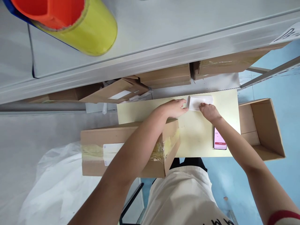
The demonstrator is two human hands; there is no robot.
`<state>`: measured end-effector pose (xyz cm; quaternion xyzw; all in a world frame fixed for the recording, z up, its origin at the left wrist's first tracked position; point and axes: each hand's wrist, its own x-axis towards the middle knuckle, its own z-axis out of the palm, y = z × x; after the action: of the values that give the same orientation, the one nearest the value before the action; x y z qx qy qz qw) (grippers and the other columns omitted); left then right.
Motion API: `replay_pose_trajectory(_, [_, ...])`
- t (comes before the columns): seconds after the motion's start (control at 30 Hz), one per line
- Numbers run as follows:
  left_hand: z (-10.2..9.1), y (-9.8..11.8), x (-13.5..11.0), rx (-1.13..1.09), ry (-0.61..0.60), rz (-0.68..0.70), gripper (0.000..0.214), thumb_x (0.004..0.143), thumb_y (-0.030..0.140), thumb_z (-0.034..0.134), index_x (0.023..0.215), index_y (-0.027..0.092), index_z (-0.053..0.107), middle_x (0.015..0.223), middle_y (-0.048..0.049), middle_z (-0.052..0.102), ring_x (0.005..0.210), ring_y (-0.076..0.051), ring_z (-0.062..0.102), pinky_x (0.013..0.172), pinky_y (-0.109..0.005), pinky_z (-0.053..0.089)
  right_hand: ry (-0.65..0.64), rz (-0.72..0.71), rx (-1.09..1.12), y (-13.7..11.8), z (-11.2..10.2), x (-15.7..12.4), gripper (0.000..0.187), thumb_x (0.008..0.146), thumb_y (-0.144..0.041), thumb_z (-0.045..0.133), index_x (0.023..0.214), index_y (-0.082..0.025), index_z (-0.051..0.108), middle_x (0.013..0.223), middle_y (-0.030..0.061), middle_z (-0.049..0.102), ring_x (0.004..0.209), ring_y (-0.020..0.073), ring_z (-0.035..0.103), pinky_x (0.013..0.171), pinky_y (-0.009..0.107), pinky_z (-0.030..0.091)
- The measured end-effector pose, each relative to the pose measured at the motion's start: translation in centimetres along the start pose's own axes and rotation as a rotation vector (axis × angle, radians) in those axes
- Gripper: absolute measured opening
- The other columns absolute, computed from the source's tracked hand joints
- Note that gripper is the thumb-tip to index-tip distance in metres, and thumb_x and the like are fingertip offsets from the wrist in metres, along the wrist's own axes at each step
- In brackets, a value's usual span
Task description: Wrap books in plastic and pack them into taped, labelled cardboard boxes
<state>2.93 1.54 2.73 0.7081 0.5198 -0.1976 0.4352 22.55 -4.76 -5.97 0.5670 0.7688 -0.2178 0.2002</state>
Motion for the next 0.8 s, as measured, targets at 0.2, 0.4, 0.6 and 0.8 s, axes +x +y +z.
replay_pose_trajectory(0.2, [-0.1, 0.4, -0.1, 0.027, 0.003, 0.015, 0.055, 0.088, 0.046, 0.056, 0.138, 0.024, 0.053, 0.133, -0.0079, 0.065, 0.114, -0.027, 0.064, 0.094, -0.034, 0.047, 0.114, -0.074, 0.01, 0.3, 1.5, -0.8, 0.038, 0.089, -0.001, 0.035, 0.112, -0.005, 0.066, 0.127, 0.0255, 0.062, 0.109, 0.027, 0.062, 0.065, 0.029, 0.047])
replay_pose_trajectory(0.4, [-0.3, 0.7, -0.4, -0.033, 0.03, -0.013, 0.056, 0.087, 0.048, 0.06, 0.137, 0.024, 0.054, 0.131, -0.0079, 0.066, 0.114, -0.028, 0.064, 0.093, -0.033, 0.047, 0.34, 0.085, 0.135, 0.9, 3.3, -1.6, 0.033, 0.095, -0.014, 0.032, 0.107, -0.009, 0.062, 0.096, 0.0147, 0.069, 0.081, 0.0205, 0.061, 0.056, 0.027, 0.034])
replay_pose_trajectory(0.6, [-0.4, 1.8, -0.7, -0.078, 0.131, 0.025, 0.046, 0.09, 0.04, 0.059, 0.132, 0.022, 0.057, 0.124, -0.007, 0.069, 0.107, -0.024, 0.067, 0.088, -0.032, 0.05, 0.559, 0.039, 0.109, 1.5, 2.5, -2.7, 0.031, 0.097, -0.011, 0.03, 0.104, -0.012, 0.061, 0.076, 0.0094, 0.063, 0.069, 0.0199, 0.055, 0.053, 0.029, 0.03])
replay_pose_trajectory(0.8, [-0.1, 3.0, -0.8, -0.005, 0.323, 0.262, 0.032, 0.082, 0.03, 0.07, 0.112, 0.019, 0.068, 0.111, -0.0067, 0.071, 0.091, -0.019, 0.067, 0.083, -0.031, 0.051, 0.888, -0.171, -0.056, 1.3, 0.8, -3.9, 0.032, 0.095, -0.004, 0.033, 0.097, -0.015, 0.063, 0.082, 0.0096, 0.066, 0.075, 0.0206, 0.056, 0.07, 0.031, 0.041])
